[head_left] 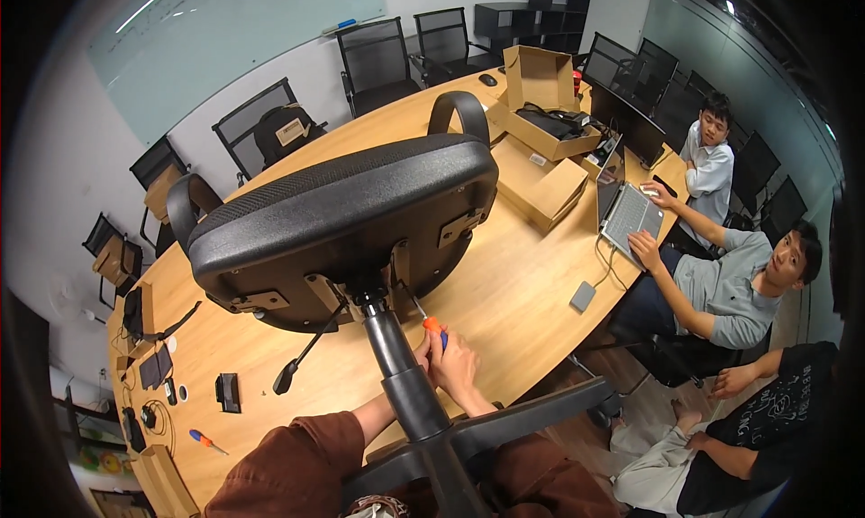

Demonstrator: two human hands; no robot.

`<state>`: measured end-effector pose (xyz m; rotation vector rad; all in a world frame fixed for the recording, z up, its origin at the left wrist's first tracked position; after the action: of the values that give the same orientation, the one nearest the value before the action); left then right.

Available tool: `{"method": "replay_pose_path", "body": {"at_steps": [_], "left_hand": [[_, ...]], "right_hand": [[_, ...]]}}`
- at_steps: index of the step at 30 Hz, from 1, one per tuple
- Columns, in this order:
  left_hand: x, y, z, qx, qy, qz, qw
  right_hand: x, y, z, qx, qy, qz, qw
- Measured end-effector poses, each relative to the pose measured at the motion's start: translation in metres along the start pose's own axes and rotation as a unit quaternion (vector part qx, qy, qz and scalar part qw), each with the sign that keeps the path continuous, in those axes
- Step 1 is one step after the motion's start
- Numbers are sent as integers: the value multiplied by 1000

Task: Use a screwdriver to attach components of an office chair.

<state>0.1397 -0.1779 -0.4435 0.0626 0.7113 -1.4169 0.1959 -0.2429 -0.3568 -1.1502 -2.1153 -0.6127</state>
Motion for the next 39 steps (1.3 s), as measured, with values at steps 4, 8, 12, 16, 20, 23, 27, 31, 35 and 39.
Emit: {"method": "replay_pose_path", "body": {"at_steps": [4, 8, 12, 16, 20, 23, 27, 31, 35, 39], "left_hand": [[1, 0, -8, -16, -31, -9, 999], [6, -1, -11, 51, -39, -46, 997], [14, -7, -8, 127, -90, -54, 986], [24, -11, -10, 104, -78, -57, 990], [29, -12, -7, 101, -66, -64, 991], [29, -13, -6, 104, -51, -70, 991], [25, -16, -8, 117, -16, -85, 989], [11, -38, -17, 132, 94, -107, 981], [-25, -84, -33, 71, 443, -154, 881], [-72, -141, -39, 37, 567, -302, 765]], "right_hand": [[6, 8, -4, -1, -25, -21, 999], [3, 12, 2, 38, -40, -4, 998], [0, 15, 12, 76, 10, 1, 997], [-2, 18, 10, 70, 100, -2, 993], [-10, 20, 15, 135, 147, 47, 979], [-19, 20, 20, 172, 192, 98, 961], [-23, 20, 26, 174, 192, 107, 960], [-19, 9, 9, 124, 115, 8, 986], [-34, -22, -14, 122, 56, -12, 991], [-56, -55, -22, 175, 163, 61, 969]]}}
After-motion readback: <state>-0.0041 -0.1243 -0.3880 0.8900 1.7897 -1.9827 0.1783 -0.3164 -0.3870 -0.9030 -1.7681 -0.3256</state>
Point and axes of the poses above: each hand's wrist, its own y-axis towards the middle knuckle, its own z-axis out of the palm, x = y × z, the point moved 7 cm from there along y, towards the middle knuckle, and after that the axes turned 11 degrees about x, right-handed, at the moved point
